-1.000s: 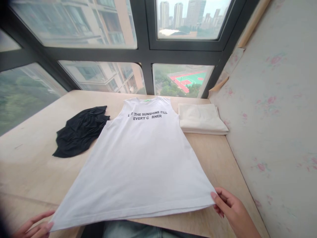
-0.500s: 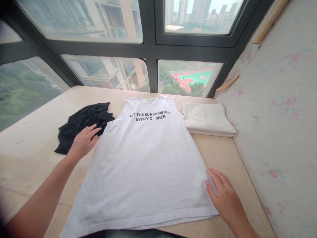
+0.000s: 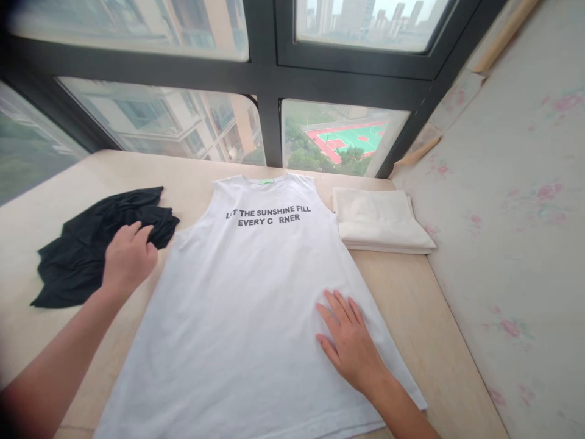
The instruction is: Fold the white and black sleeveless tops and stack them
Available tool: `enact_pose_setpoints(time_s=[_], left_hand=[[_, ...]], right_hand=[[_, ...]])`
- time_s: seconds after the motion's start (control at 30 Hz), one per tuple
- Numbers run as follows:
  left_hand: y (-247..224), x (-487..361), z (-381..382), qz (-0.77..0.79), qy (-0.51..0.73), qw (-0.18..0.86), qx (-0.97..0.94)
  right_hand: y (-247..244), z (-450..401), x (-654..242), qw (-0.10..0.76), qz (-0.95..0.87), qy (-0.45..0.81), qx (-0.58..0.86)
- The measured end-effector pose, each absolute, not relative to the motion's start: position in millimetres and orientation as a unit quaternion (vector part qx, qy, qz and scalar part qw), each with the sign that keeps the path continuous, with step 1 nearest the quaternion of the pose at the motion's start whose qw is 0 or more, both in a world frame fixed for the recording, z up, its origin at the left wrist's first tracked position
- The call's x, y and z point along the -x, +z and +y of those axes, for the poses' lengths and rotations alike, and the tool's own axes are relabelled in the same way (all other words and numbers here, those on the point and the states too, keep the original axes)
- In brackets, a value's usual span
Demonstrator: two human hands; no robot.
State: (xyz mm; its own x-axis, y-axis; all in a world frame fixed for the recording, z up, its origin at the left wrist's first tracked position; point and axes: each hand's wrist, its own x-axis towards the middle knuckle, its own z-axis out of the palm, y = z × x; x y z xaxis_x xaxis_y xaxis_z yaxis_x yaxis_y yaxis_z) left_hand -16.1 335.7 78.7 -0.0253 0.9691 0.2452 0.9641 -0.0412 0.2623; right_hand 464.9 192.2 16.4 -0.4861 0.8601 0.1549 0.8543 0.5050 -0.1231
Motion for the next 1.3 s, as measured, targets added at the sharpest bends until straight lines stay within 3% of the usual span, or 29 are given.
enact_pose_setpoints(time_s=[0.23,0.37,0.7,1.07,1.3], left_hand=[[32.8,-28.6,306.8,0.641,0.033,-0.039,-0.766],[20.8,-11.1,295.0,0.674,0.018,-0.029,-0.738],[48.7,8.7,319.0,0.738,0.070,-0.050,-0.669],[63.6,35.3,416.0,0.788,-0.004,0.107,-0.607],[60.9,33.2,422.0,0.799,-0.021,0.105,-0.592]], right_hand=[[13.7,205.1,-459.8,0.078,-0.870,0.002,0.488],[12.8,200.0,-453.3,0.070,-0.875,-0.008,0.480],[14.3,183.1,-447.8,0.112,-0.870,0.006,0.480],[12.9,189.7,-454.1,0.156,-0.852,0.029,0.498],[12.1,196.6,-457.7,0.164,-0.848,0.043,0.503]])
